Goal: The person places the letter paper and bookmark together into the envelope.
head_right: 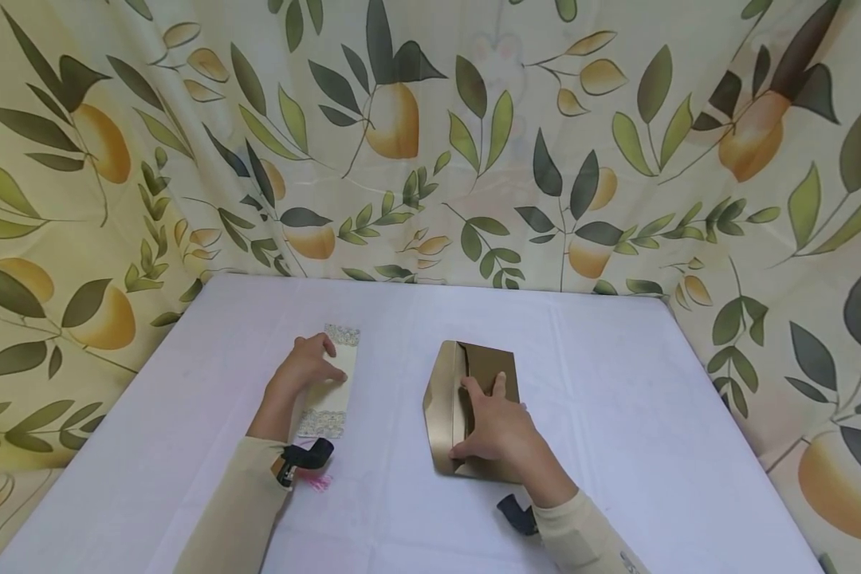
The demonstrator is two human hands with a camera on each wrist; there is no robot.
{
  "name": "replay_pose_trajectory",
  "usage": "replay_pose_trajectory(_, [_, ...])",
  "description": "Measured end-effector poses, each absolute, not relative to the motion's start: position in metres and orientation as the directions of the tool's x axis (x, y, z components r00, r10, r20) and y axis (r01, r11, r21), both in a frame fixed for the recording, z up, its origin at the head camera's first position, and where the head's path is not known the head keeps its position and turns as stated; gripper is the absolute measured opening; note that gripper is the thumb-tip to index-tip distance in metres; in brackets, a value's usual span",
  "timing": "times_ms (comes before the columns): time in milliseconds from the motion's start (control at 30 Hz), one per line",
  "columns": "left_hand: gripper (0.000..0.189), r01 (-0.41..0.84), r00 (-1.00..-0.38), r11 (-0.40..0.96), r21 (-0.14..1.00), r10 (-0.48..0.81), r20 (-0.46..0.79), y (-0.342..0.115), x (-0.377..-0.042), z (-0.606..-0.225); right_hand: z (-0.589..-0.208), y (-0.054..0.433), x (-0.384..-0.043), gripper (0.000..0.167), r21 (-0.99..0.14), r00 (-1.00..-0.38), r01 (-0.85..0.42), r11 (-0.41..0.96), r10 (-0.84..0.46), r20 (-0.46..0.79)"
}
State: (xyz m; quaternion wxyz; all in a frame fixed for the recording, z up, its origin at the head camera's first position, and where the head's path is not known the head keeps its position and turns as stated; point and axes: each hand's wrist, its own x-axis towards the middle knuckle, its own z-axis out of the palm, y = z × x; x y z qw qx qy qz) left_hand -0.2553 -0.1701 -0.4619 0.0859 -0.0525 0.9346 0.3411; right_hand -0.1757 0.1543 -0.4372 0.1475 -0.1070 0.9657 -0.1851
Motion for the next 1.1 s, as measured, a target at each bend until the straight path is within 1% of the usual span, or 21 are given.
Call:
replay_pose_trajectory(100, [0.035,-0.134,-0.981,0.765,0.630,-0.012,-0.194,-0.172,-0.256,-0.463,-0.438,0.154,-0.175,0.107,-0.385,-0.933,-0.149,0.911,-0.259,-0.252])
replay_pose_trajectory(200, [0.030,-0.112,-0.982,0.767,0.632,0.014,-0.191,-0.175,-0.256,-0.464,-0.438,0.154,-0.175,0.106,-0.382,-0.932,-0.152,0.911,-0.261,-0.251])
replay_pose_trajectory(500, [0.028,-0.035,-0.981,0.775,0.631,0.094,-0.170,-0.181,-0.260,-0.464,-0.436,0.155,-0.175,0.107,-0.396,-0.932,-0.154,0.905,-0.267,-0.247])
replay_pose_trajectory(633, [0.032,-0.024,-0.978,0.755,0.655,0.120,-0.173,-0.185,-0.260,-0.462,-0.436,0.156,-0.175,0.108,-0.399,-0.932,-0.154,0.904,-0.267,-0.246])
replay_pose_trajectory(800, [0.046,-0.035,-0.976,0.712,0.701,0.125,-0.177,-0.188,-0.258,-0.457,-0.436,0.156,-0.175,0.108,-0.397,-0.931,-0.152,0.905,-0.266,-0.249])
replay_pose_trajectory(900, [0.052,-0.035,-0.978,0.686,0.727,0.127,-0.167,-0.189,-0.258,-0.456,-0.436,0.156,-0.175,0.108,-0.398,-0.930,-0.150,0.905,-0.265,-0.253])
replay_pose_trajectory(1100, [0.049,-0.059,-0.987,0.606,0.793,0.082,-0.136,-0.192,-0.261,-0.458,-0.434,0.156,-0.175,0.108,-0.405,-0.930,-0.146,0.902,-0.265,-0.256])
